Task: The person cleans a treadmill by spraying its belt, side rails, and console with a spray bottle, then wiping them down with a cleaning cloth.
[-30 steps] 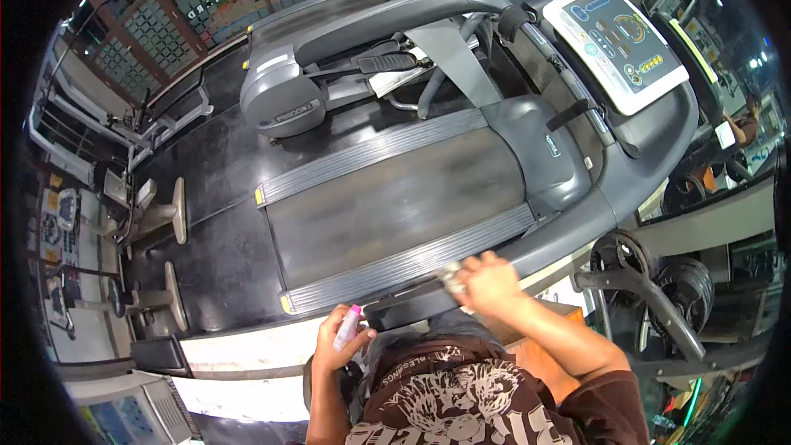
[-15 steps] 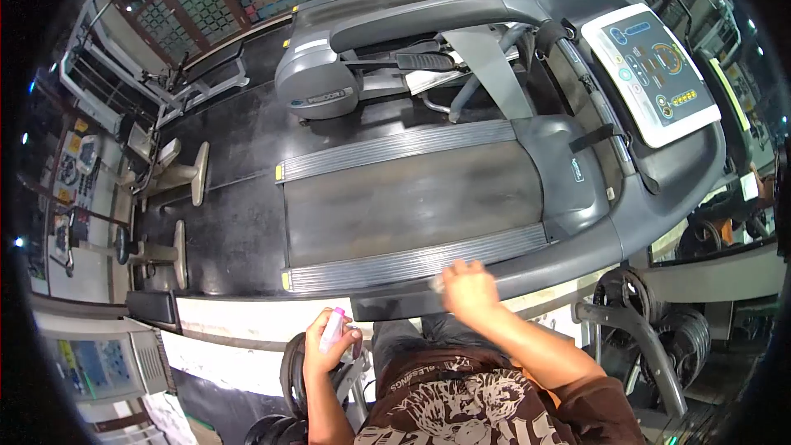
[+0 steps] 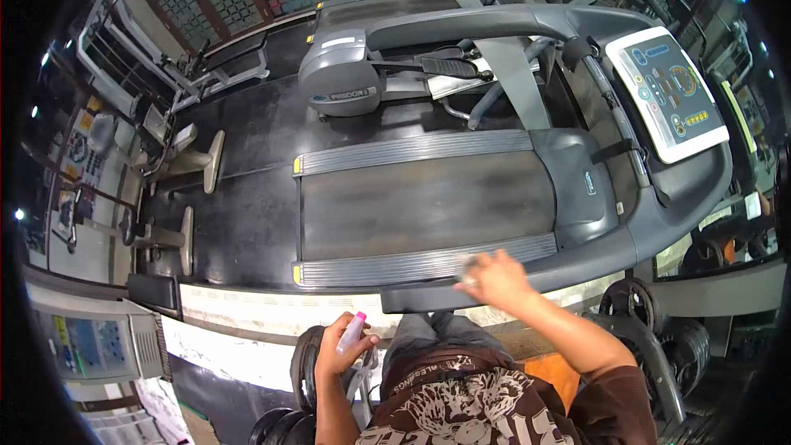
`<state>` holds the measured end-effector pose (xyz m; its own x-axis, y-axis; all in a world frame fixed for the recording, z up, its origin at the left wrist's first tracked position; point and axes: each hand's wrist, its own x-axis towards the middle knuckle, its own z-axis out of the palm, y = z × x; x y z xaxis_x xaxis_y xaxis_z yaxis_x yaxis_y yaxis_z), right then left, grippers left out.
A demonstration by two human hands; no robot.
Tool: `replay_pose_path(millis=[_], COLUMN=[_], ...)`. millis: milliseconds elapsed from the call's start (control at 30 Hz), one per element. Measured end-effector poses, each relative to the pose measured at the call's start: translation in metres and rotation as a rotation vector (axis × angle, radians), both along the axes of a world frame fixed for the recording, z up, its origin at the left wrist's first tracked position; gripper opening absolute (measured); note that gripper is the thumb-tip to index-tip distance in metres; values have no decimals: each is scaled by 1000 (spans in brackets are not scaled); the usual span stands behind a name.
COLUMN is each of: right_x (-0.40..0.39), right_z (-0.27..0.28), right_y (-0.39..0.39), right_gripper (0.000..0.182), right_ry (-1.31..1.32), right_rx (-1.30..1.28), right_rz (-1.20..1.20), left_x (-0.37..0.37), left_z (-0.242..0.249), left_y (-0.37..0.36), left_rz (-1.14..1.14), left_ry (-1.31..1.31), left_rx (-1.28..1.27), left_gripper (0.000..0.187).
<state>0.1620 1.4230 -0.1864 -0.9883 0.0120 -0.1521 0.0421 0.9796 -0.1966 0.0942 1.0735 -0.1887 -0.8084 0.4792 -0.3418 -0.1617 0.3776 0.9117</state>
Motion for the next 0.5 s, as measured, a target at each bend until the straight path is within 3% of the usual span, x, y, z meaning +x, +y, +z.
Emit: replay_pose_path(millis=[100,167,367,500], right_x=[23,20,-45,-87], right_z=[0,-6,-22,-29], right_y=[38,23,-87,-168], right_gripper=[40,38,40,26], right_ry=[-18,16,27,-46], right_rx=[112,96,-53,-198], right_rz=[-192,-197,26,236], left_x=[-6,-9,-16,-18], left_z=[-4,-13,-26,-34], left_y=[-16,-26,-42,-46], left_rz=[24,43,26,-9], left_ry=[-65,-79,-98,-44], left_rx=[79,97,105,111], left_gripper=[34,35,35,36])
